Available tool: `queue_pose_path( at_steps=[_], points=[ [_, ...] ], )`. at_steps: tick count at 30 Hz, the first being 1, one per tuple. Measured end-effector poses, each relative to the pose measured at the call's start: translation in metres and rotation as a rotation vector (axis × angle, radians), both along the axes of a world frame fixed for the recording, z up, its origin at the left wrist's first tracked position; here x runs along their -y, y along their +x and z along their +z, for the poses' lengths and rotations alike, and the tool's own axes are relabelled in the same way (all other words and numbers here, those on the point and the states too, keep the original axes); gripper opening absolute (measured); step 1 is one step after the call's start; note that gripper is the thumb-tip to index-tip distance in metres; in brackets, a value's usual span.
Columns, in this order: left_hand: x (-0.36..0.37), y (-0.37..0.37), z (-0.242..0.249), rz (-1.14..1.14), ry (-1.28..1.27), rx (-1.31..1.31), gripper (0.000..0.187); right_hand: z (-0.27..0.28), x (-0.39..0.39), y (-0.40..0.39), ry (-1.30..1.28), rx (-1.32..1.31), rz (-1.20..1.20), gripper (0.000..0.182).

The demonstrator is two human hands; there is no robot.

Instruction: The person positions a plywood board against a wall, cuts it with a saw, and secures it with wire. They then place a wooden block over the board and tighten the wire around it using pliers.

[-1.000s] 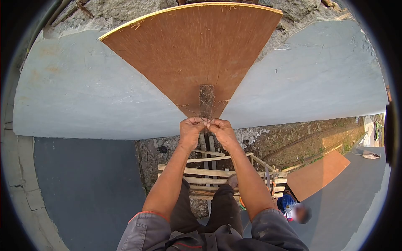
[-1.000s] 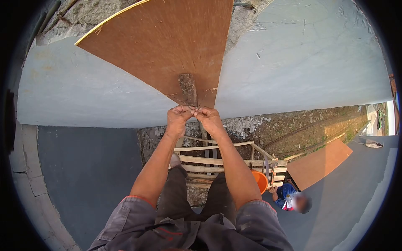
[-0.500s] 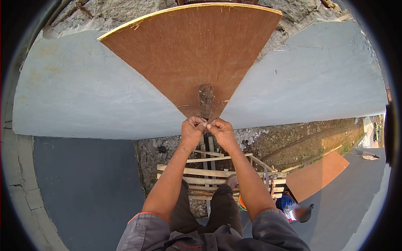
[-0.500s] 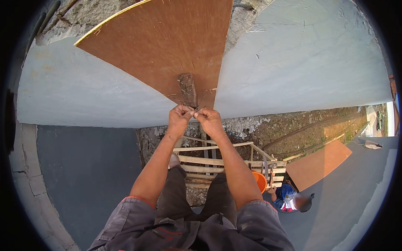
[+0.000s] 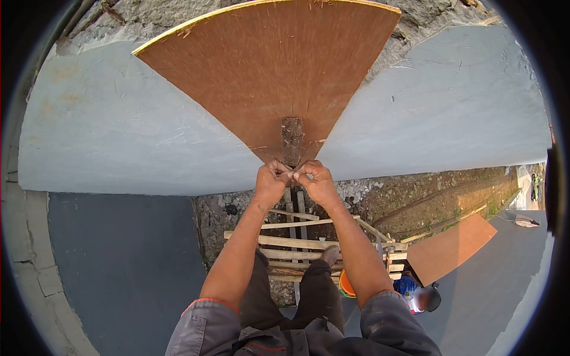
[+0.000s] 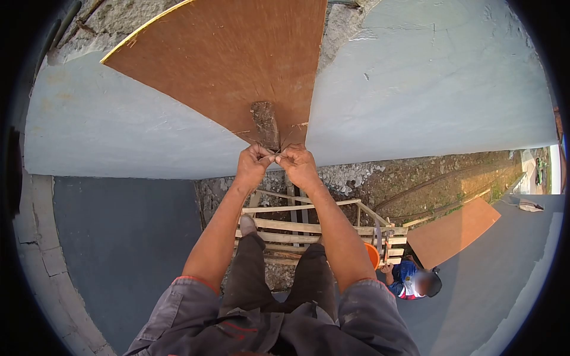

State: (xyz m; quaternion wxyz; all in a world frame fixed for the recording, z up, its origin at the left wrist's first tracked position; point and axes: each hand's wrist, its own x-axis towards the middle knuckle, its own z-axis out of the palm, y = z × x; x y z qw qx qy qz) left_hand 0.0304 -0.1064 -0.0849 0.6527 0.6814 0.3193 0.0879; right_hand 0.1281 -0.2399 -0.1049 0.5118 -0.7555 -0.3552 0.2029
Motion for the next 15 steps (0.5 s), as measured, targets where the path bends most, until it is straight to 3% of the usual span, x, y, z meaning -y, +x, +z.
queue_pose_path(
  at_steps=[6, 9, 11, 15],
  points=[
    [0.000, -0.001, 0.003, -0.008, 0.026, 0.027, 0.010, 0.000, -0.001, 0.001, -0.038, -0.065, 0.007, 0.011],
    [-0.001, -0.001, 0.001, -0.012, 0.025, 0.011, 0.010, -0.006, -0.003, 0.002, 0.091, -0.264, -0.016, 0.014],
    [-0.002, -0.001, 0.000, -0.018, 0.040, 0.016, 0.011, -0.010, -0.003, 0.005, 0.092, -0.533, -0.008, 0.017],
    [-0.003, 0.000, -0.004, -0.032, 0.059, 0.006, 0.010, -0.009, -0.003, 0.007, 0.109, -0.658, -0.020, 0.018]
  ],
)
